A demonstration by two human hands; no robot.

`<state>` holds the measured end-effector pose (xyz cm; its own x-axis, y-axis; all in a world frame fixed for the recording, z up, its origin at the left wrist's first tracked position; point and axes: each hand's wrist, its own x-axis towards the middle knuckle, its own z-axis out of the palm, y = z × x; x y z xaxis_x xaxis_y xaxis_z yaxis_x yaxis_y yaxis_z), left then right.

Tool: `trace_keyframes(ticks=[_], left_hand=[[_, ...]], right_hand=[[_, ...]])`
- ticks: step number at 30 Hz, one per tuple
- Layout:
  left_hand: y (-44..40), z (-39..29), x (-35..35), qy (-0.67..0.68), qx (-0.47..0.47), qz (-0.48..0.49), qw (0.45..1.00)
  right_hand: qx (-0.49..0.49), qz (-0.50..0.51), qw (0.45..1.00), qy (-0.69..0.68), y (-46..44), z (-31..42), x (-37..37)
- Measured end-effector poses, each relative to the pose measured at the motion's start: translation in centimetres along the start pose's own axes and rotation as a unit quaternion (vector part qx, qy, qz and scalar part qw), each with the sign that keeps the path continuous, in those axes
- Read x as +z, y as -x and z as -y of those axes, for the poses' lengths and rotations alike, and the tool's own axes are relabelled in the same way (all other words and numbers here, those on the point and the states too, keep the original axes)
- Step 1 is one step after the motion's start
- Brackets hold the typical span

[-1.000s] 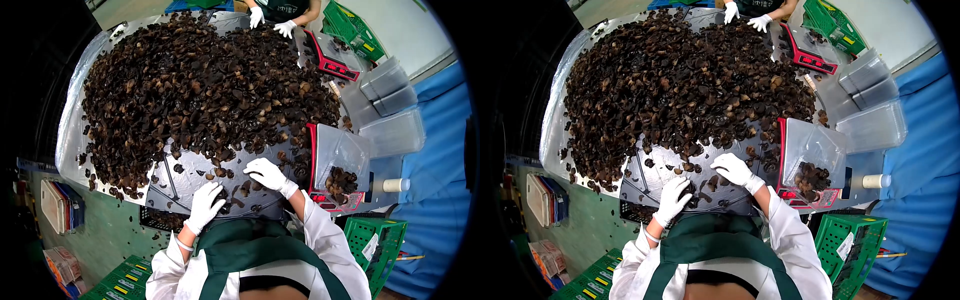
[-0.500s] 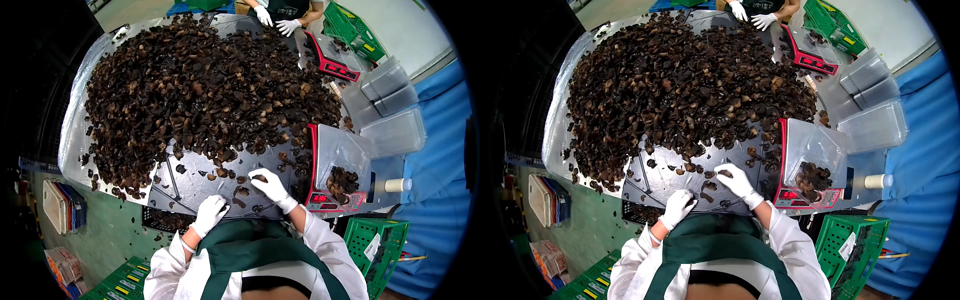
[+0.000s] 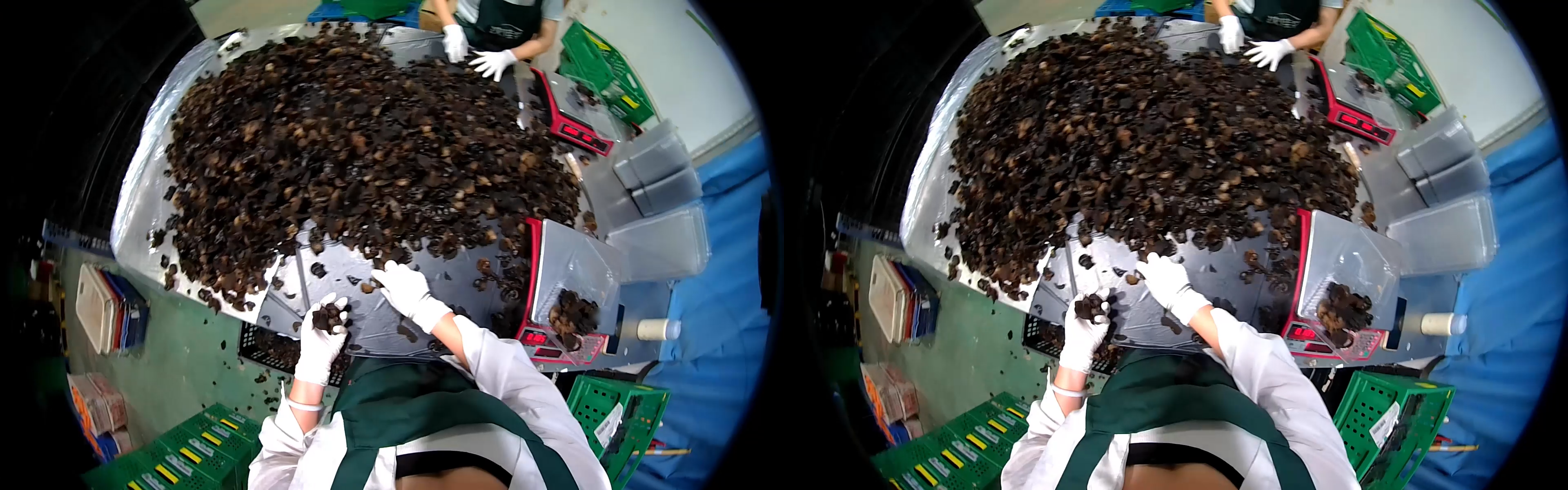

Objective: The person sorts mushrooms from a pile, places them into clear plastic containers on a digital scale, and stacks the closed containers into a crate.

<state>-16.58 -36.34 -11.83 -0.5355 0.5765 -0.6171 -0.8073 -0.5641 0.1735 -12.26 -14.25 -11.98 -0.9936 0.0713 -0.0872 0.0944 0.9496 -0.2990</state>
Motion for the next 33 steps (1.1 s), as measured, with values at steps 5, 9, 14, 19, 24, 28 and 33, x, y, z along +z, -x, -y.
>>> trace_keyframes(ticks=[5, 9, 14, 19, 24, 28, 33], left_hand=[[3.6, -1.3, 1.0, 0.083, 0.057, 0.01, 0.995], [6.1, -2.6, 3.2, 0.082, 0.131, 0.036, 0.987], [5.2, -1.9, 5.4, 0.106, 0.139, 0.089, 0.981], [2.2, 1.7, 10.1, 0.095, 0.023, 0.156, 0.983], [0.0, 7.7, 14.4, -0.003, -0.089, 0.153, 0.984], [-0.8, 13.5, 18.0, -0.16, -0.109, 0.21, 0.959], [0.4, 22.0, 23.6, -0.342, -0.02, 0.316, 0.885]], right_hand=[[-0.212, 0.12, 0.92, -0.306, -0.9, 4.0, 1.4], [-0.049, 0.246, 0.75, -0.612, -0.3, 6.9, 0.9], [0.021, 0.181, 0.331, -0.926, 1.1, 3.4, -2.4], [-0.001, -0.02, 0.179, -0.984, 4.8, 1.4, -4.8], [-0.068, -0.15, 0.078, -0.983, 10.1, -2.0, -6.0], [0.02, -0.347, 0.224, -0.911, 17.0, -4.9, -12.2], [0.132, -0.55, 0.468, -0.679, 25.1, -9.5, -16.9]])
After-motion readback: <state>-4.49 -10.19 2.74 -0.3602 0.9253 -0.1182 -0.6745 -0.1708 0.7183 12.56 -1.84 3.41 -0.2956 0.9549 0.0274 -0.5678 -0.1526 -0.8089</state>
